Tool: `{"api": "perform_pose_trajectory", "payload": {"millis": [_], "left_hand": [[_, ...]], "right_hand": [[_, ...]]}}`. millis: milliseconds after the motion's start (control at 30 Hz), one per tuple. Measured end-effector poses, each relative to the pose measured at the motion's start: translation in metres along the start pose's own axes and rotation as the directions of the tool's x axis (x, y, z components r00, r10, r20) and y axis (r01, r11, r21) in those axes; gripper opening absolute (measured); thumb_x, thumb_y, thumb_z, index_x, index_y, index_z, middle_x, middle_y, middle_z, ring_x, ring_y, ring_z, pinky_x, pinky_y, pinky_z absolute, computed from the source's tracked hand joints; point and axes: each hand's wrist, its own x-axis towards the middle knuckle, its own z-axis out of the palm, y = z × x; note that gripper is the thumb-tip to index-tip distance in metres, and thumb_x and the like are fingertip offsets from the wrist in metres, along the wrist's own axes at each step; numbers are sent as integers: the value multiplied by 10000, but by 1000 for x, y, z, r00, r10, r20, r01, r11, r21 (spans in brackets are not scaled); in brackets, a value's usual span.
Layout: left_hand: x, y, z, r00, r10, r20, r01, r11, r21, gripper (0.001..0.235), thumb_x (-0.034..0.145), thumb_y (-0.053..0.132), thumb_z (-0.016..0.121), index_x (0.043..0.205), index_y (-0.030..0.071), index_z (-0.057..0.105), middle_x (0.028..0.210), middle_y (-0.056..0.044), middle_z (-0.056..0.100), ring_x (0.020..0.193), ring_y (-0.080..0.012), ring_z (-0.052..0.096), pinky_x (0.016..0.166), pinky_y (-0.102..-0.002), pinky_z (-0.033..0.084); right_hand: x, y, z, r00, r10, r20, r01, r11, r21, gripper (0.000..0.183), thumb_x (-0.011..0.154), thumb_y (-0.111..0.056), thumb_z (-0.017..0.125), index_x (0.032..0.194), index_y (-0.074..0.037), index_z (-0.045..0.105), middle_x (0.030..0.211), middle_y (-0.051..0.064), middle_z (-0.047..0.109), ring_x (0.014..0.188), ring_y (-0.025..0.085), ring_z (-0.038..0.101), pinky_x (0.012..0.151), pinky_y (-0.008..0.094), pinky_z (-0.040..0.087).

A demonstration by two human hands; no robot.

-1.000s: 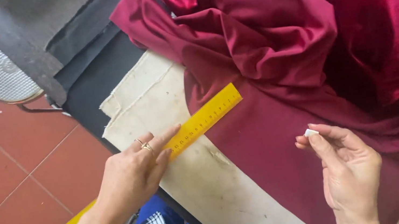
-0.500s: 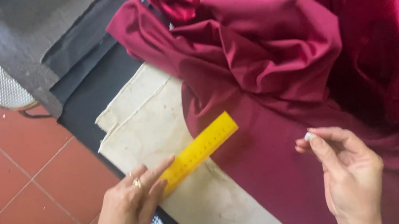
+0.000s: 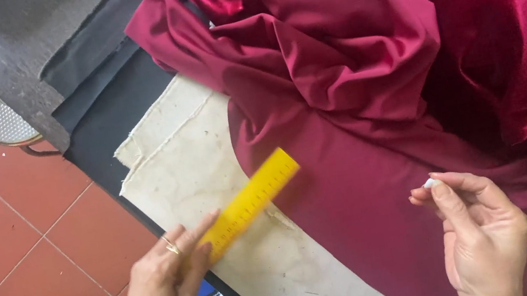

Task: Measuring and marking red velvet fabric with a ruler and chalk on a cutting table in a sewing workshop.

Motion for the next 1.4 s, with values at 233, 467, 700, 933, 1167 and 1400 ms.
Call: {"api": "perform_pose_trajectory", "payload": {"millis": [233, 467, 700, 933, 1167, 1400], "left_hand": [[-15, -6, 12, 997, 80, 10, -80, 996, 39, 433, 933, 280, 461, 1358, 291, 538, 733, 18, 507, 547, -141, 517, 409, -316, 509], [-17, -11, 18, 997, -33, 69, 22, 988, 153, 470, 940, 321, 449, 1402, 404, 454, 738, 54, 521, 561, -133, 517, 599, -396, 603], [-12, -7, 15, 994, -59, 97, 47, 991, 125, 459, 939, 301, 465, 1387, 396, 486, 763, 61, 590, 617, -149, 567, 620, -527, 438], [-11, -6, 13, 996, -27, 85, 17, 994, 110, 449, 951, 294, 432, 1388, 387, 482, 795, 62, 590, 590, -145, 546, 511, -504, 439], [-12, -7, 12, 996, -23, 92, 16, 997, 75, 442, 956, 298, 406, 1384, 374, 485, 762, 58, 552, 562, -127, 531, 372, -339, 498], [-9, -4, 8, 990, -35, 139, 29, 998, 47, 459, 950, 288, 440, 1403, 363, 464, 810, 48, 610, 608, -150, 558, 610, -434, 582]], "right_hand": [[-5, 5, 5, 1000, 28, -7, -28, 999, 19, 133, 907, 8, 616, 1036, 40, 611, 950, 139, 646, 780, 236, 672, 809, 303, 613], [-6, 5, 12, 1000, 14, 13, -14, 999, 37, 116, 906, -2, 623, 1017, 28, 611, 950, 129, 641, 784, 222, 668, 795, 306, 623], [-7, 6, 12, 999, 35, 9, -35, 999, 32, 114, 908, -4, 623, 1017, 28, 610, 942, 126, 636, 781, 221, 665, 798, 303, 622], [-7, 6, 13, 998, 56, -4, -56, 998, 15, 112, 910, 7, 625, 1020, 26, 612, 931, 124, 638, 785, 225, 670, 801, 306, 631], [-8, 3, 13, 999, 37, 32, -37, 999, 5, 81, 942, -3, 590, 1021, 13, 580, 955, 158, 643, 805, 248, 682, 820, 322, 629], [-9, 0, 15, 997, 34, 76, -37, 999, 31, 65, 977, -6, 530, 1037, 16, 521, 942, 252, 653, 788, 316, 696, 788, 358, 631]]}}
